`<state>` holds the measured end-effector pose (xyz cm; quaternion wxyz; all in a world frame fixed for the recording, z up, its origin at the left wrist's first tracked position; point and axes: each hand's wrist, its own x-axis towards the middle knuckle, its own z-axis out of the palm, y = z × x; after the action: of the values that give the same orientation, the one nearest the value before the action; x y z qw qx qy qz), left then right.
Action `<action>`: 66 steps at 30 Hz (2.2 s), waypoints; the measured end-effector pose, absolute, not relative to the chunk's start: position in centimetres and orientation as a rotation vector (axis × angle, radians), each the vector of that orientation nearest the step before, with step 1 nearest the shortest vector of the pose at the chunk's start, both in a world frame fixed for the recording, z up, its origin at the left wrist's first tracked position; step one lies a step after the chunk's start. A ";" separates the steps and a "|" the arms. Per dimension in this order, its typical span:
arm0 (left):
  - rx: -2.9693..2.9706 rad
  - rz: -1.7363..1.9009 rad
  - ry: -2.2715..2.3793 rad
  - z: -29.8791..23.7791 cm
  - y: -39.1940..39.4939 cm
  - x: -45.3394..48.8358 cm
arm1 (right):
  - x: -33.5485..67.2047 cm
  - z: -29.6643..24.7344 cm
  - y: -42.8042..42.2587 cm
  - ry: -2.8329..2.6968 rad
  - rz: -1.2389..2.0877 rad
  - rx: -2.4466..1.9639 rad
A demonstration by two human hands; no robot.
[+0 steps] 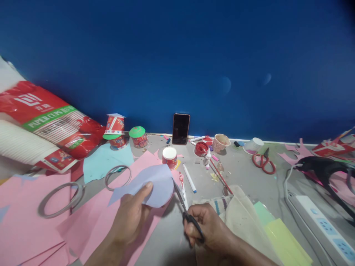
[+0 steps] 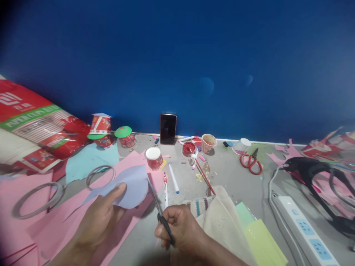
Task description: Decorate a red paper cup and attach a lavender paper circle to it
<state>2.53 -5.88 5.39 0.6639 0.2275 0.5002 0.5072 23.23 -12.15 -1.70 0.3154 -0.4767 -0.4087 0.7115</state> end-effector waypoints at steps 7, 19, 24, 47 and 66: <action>0.519 1.123 1.134 5.5 -5.3 1.7 | 23.3 -1.5 -12.1 -1.099 1.899 -1.250; 0.588 1.103 1.171 6.1 -5.7 1.5 | 23.3 -1.0 -12.0 -1.098 1.883 -1.247; 0.554 1.096 1.182 5.9 -5.6 1.0 | 23.3 -0.1 -12.0 -1.115 1.887 -1.268; 0.746 0.947 1.142 4.9 -5.0 -0.8 | 23.4 0.0 -11.9 -1.079 1.971 -1.247; 0.694 1.075 1.047 4.5 -4.0 -0.8 | 23.3 0.4 -11.8 -1.049 1.950 -1.294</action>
<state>-0.78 -4.03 4.52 0.6774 0.3089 0.4657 0.4783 23.32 -11.76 0.43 0.2846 -0.4836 -0.3923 0.7289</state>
